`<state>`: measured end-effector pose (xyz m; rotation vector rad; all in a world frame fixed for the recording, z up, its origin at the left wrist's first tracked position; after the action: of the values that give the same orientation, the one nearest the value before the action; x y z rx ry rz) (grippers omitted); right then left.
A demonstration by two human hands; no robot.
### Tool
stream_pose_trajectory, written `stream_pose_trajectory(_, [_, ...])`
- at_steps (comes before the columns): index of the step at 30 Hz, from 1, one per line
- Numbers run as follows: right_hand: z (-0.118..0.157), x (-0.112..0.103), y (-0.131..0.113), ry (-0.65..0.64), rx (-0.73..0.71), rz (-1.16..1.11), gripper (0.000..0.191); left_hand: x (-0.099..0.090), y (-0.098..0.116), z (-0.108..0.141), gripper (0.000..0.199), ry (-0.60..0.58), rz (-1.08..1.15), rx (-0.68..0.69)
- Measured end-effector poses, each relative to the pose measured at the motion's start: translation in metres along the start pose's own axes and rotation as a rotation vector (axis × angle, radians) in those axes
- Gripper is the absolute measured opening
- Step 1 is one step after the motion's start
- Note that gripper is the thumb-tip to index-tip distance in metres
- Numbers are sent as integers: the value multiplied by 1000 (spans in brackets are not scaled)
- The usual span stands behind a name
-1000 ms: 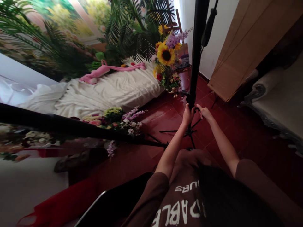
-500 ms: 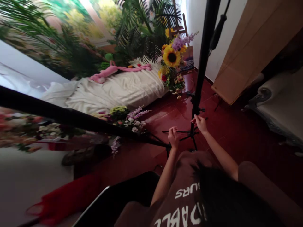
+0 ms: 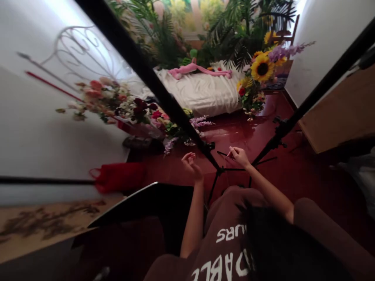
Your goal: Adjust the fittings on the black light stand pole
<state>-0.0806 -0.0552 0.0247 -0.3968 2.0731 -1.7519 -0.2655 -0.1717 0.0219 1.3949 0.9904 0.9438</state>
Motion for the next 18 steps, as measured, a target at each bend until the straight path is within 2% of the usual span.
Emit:
stream_pose_trajectory(3, [-10, 30, -12, -134, -28, -91, 56, 17, 26, -11, 49, -172, 79, 55])
stream_pose_trajectory(5, [-15, 48, -19, -190, -21, -171, 56, 27, 36, -15, 53, -245, 75, 53])
stream_pose_trajectory(7, [-18, 62, -25, -203, 32, -269, 58, 36, 39, -19, 54, -324, 31, 37])
stream_pose_trajectory(10, [-21, 74, -31, -158, 165, -396, 57, 48, 31, -28, 54, -420, -7, 41])
stream_pose_trajectory(14, [-22, 74, -40, -133, 388, -507, 54, 55, 12, -39, 58, -402, -8, 94])
stream_pose_trajectory(18, [-24, 65, -56, -257, 691, -869, 53, 57, -3, -40, 59, -301, -38, 139])
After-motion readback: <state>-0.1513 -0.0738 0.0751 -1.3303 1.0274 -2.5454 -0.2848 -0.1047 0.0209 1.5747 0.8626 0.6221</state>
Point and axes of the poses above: each hand's wrist, its own z-axis away from the middle knuckle, its own x-axis out of the palm, y = z × x, the point moved 2 cm from there along -z, towards the middle knuckle, and after that the axes turned 14 degrees about -x, right-handed, at the moved point
